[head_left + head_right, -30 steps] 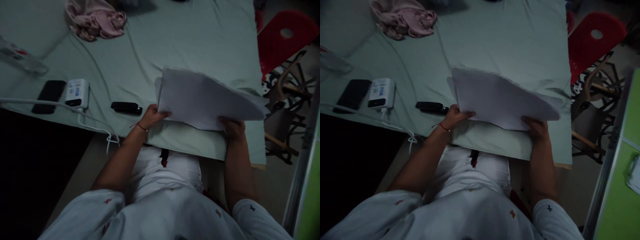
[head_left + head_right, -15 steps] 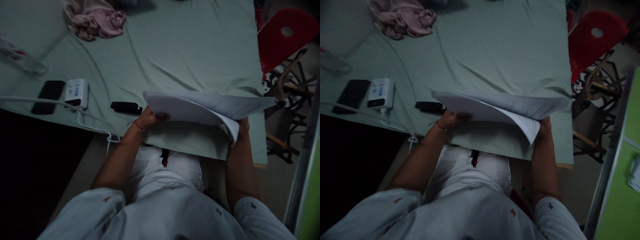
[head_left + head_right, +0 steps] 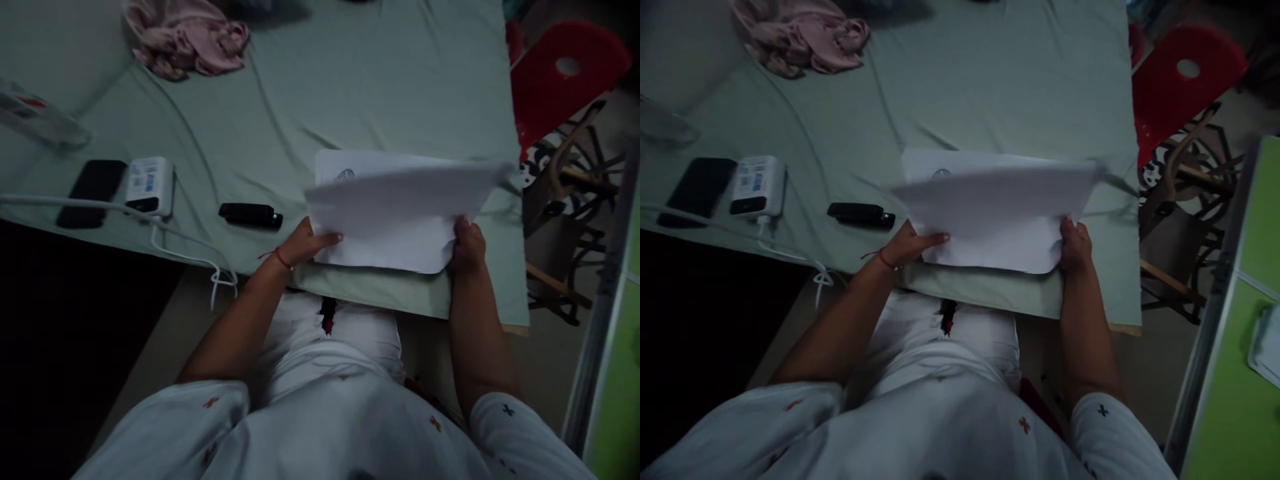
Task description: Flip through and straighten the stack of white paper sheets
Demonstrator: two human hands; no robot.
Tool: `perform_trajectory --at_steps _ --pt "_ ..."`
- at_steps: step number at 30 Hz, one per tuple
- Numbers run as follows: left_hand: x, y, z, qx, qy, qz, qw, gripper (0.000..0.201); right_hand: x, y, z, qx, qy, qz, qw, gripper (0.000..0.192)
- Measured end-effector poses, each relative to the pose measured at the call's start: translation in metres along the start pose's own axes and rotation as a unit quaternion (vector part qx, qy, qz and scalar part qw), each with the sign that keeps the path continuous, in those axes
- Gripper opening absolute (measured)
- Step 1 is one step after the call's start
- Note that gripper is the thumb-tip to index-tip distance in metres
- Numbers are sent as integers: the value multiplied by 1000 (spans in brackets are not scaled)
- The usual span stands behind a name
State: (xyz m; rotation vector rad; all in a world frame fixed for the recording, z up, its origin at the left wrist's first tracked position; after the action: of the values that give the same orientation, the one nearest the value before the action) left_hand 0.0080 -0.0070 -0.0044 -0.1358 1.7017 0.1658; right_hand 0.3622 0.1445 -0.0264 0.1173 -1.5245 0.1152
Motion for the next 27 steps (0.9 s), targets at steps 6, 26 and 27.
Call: perform_trajectory --at_steps 6,26,27 --pt "12 -13 8 -4 -80 -78 994 64 9 -11 18 25 7 62 998 60" --pt "20 -12 10 8 -51 -55 997 64 18 -13 23 36 -18 10 999 57" --pt "19 -12 10 7 -57 -54 997 66 18 -13 24 32 -24 -1 999 57"
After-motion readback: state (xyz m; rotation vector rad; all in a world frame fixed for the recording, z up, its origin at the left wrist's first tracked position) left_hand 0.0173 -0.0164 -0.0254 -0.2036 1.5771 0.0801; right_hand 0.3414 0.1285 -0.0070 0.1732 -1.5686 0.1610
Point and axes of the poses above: each hand's wrist, its own y-axis towards the middle knuckle, its own z-axis out of the palm, x = y × z, the point moved 3 cm from there along y, towards the middle knuckle, and after that the axes turned 4 degrees about x, right-handed, at the moved point
